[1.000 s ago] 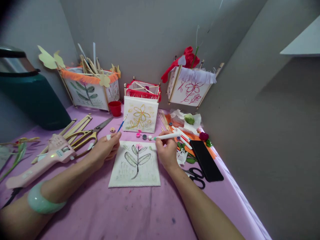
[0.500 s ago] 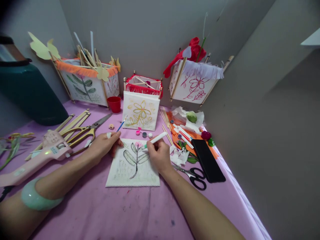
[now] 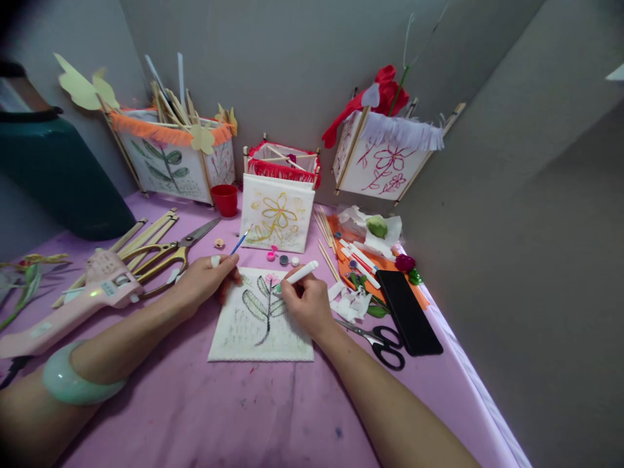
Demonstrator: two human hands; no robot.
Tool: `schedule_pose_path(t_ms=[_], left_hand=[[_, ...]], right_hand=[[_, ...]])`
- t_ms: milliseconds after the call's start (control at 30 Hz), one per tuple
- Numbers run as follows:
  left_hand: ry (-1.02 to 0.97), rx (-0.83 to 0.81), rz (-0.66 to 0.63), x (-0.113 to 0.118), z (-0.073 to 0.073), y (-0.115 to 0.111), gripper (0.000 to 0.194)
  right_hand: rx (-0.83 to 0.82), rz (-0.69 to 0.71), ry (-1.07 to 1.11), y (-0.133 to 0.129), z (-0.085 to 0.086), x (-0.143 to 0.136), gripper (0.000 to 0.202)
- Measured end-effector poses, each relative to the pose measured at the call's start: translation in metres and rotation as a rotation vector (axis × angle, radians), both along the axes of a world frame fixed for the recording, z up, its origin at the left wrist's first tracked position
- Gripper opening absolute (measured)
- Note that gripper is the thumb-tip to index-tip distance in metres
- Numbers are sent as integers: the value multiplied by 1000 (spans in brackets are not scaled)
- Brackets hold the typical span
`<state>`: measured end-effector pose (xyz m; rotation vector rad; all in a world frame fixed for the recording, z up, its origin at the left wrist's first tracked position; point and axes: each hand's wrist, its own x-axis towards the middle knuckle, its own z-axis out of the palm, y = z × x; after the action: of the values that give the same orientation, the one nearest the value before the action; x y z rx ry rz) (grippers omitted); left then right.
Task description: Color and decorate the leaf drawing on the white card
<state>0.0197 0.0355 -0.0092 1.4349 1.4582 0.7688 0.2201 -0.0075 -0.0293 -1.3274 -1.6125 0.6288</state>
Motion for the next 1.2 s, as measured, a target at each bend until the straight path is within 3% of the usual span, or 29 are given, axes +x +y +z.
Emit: schedule_pose_path(t_ms=[267,867,1200], left_hand=[[27,5,2,0,0,1,45],[36,13,1,0,1,0,44],[38,10,12,1,3,-1,44]], right_hand=[[14,-2,-68,-1,2,-2,9],[79,-202,-204,4,1,4,15],[88,-248,-171,7,0,6,16]])
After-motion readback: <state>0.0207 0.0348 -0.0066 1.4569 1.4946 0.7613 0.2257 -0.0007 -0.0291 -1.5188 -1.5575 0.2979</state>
